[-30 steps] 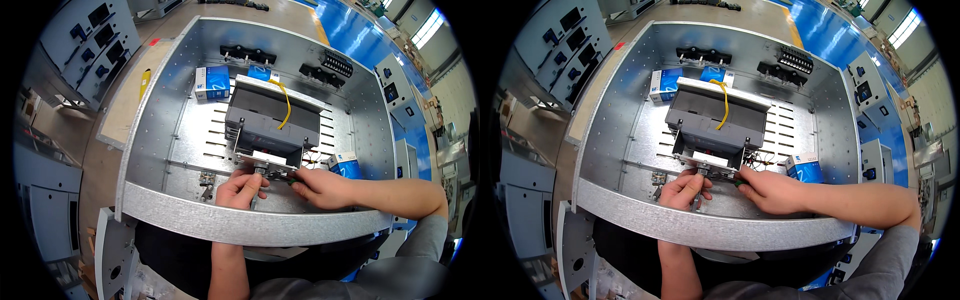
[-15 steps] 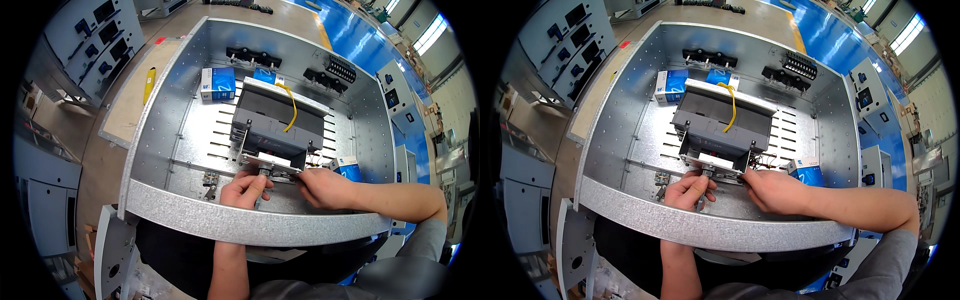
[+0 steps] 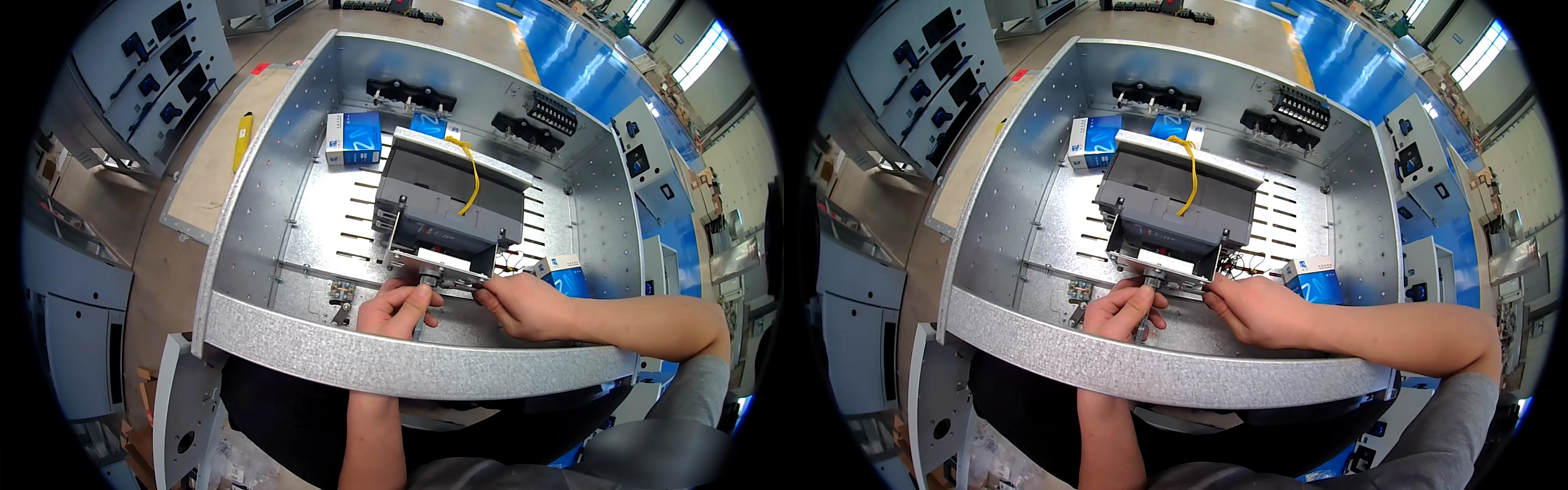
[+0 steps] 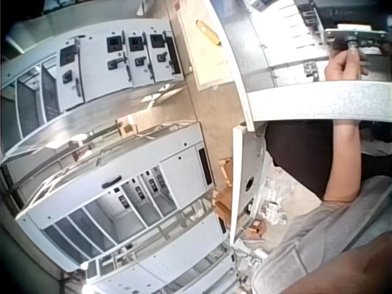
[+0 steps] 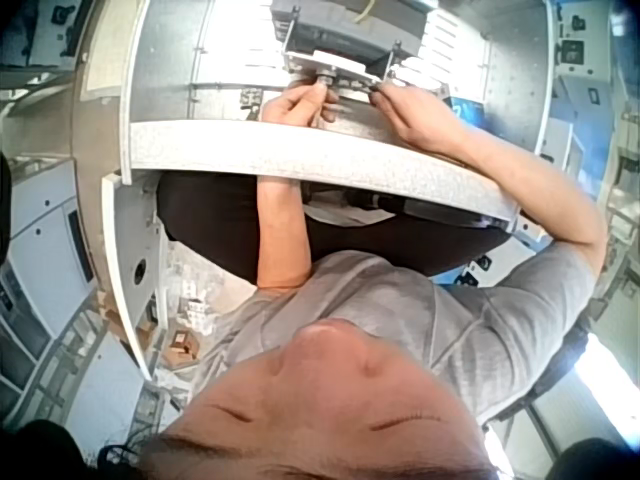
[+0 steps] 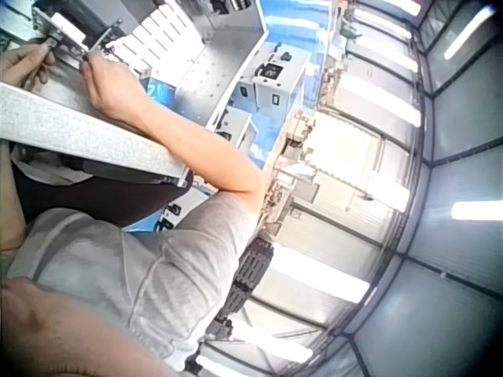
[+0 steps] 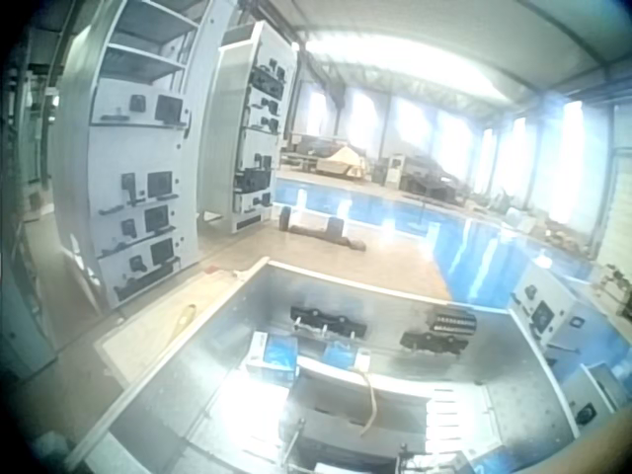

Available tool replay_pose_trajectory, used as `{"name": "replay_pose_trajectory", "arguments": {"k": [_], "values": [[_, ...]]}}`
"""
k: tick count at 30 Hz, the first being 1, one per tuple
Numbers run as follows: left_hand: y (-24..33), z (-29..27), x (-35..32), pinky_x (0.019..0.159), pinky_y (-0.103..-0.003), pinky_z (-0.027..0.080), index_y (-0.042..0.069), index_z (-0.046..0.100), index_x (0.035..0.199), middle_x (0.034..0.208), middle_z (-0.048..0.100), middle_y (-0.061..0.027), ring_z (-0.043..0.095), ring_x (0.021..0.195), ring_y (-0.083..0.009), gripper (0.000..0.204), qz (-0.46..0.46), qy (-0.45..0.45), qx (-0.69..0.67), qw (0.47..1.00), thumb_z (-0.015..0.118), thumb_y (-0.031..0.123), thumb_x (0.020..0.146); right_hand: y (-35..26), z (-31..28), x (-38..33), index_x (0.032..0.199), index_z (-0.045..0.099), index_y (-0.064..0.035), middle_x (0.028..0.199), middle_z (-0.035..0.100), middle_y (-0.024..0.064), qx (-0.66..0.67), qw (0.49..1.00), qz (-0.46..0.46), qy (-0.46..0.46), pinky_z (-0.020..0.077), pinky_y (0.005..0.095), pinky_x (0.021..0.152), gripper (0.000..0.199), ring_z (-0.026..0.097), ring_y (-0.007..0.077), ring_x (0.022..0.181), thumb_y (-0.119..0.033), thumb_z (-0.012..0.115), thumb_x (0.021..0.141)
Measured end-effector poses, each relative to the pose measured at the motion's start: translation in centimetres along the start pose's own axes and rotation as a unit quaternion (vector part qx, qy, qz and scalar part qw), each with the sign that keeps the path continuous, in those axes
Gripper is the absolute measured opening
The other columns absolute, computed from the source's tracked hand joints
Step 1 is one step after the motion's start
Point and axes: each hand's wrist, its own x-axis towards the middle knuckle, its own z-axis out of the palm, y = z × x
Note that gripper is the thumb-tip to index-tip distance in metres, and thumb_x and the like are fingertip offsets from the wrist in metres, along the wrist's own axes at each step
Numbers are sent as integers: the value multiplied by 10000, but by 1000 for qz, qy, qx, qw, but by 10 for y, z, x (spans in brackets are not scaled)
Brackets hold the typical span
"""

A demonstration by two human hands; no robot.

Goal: The person sits on the floor and assembles an electrical cabinet by installing a metal bracket, tightening screws with a cordless drill, and using a wrench to secure a component. They also handle wires and fasteners during the process.

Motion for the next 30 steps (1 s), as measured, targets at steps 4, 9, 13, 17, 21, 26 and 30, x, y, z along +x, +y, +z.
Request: {"name": "replay_pose_trajectory", "arguments": {"k": [4,9,13,17,21,26,30], "values": [[0,2,-1,653,-247,401,-38,751,886,958,633,-38,614,731,-103,328,9,7,-2,1000,690,272,970,-5,-2,1,1089,559,-35,765,651,228,23,1000,19,-6,530,537,672,238,674,443,741,-258,478,1076],[-2,0,0,622,-242,397,-28,754,887,946,631,-32,608,719,-96,320,10,0,11,1000,685,270,979,-2,-2,1,972,589,-30,785,635,184,95,995,26,-12,510,466,700,301,652,388,762,-281,468,1087],[1,-1,0,610,-242,399,-24,759,890,924,629,-30,601,706,-95,316,14,-5,12,1000,680,267,987,-2,-1,3,919,573,-30,767,579,117,176,983,43,-33,478,401,708,343,577,278,736,-298,460,1100],[0,2,0,597,-238,393,-24,762,896,912,632,-29,584,685,-86,317,21,-6,3,1000,683,269,987,0,1,3,882,557,-51,725,515,36,295,951,63,-70,436,344,648,373,492,170,674,-317,444,1117],[2,0,0,579,-240,388,-18,765,901,927,639,-27,577,664,-81,312,13,-8,13,1000,688,272,985,6,5,2,866,548,-94,719,468,-33,398,905,96,-119,376,289,590,391,424,107,632,-361,428,1126],[1,-1,1,573,-239,383,-15,770,913,950,646,-24,570,650,-80,310,13,-7,12,1000,689,276,984,5,0,2,914,546,-111,702,385,-66,490,841,143,-180,342,280,564,378,354,79,615,-390,410,1130],[0,-1,2,573,-237,379,-23,768,919,951,640,-18,567,665,-77,322,8,2,24,1000,686,281,984,10,-10,4,1016,582,-102,721,363,-63,502,824,160,-210,344,270,604,358,352,72,648,-394,411,1129]]}}
